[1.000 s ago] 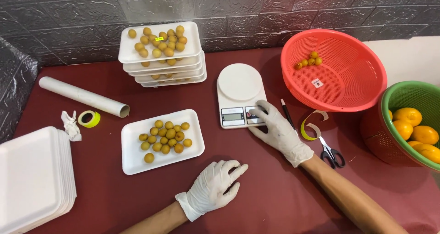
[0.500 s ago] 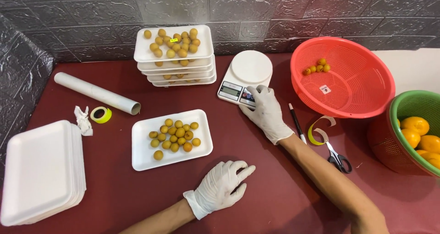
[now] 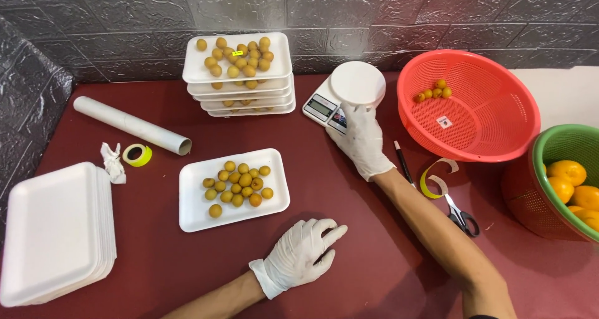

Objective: Weighing a tray of longans on a digital scale and then wrapping the tray with plastic cling film.

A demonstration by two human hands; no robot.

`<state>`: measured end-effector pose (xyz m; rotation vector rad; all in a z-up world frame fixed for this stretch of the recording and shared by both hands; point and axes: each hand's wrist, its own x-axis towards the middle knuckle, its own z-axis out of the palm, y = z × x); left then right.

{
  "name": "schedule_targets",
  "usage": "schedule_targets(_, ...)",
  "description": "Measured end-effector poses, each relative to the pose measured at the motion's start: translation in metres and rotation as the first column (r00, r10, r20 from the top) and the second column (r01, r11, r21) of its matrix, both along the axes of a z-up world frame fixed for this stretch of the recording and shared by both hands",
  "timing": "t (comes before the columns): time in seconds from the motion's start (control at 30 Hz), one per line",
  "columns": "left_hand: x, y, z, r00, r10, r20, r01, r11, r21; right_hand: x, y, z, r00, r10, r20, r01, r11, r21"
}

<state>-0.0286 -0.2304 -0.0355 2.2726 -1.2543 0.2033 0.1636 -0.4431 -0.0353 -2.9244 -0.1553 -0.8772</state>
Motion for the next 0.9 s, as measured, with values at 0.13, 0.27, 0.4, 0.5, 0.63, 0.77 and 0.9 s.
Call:
schedule_targets(0.13,0.000,-0.001,0.002,1.000,0.013,-0.012,-0.012,1.000,0.019,0.013,0.012,0.002,0.991,-0.084,-0.100,0.087,0.996,0.022)
schedule_targets(0.27,-0.001,-0.001,-0.001,1.000,0.005,-0.018,-0.005,1.000,0.000,0.020,0.024,0.000,0.978,-0.198,-0.064,0.192,0.977,-0.092)
schedule_targets(0.4,-0.001,-0.001,0.005,1.000,0.000,-0.013,0.000,1.000,0.000,0.033,0.029,0.003,0.951,-0.303,-0.059,0.282,0.930,-0.234)
schedule_targets(0.5,-0.001,-0.001,0.003,1.000,0.006,-0.015,-0.005,1.000,0.014,0.054,0.028,-0.008,0.965,-0.260,-0.027,0.254,0.959,-0.128)
schedule_targets(0.63,0.000,-0.001,0.004,1.000,0.006,-0.023,-0.006,1.000,0.031,0.058,0.037,-0.006,0.974,-0.222,-0.040,0.221,0.975,-0.034)
schedule_targets(0.77,0.000,-0.001,0.004,1.000,0.003,-0.021,-0.003,1.000,0.025,0.040,0.044,0.009,0.989,-0.069,-0.128,0.100,0.961,0.256)
schedule_targets(0.9,0.003,0.004,0.016,1.000,0.010,0.020,-0.009,0.999,-0.052,0.017,0.045,0.008,0.996,-0.047,-0.081,0.059,0.986,0.155)
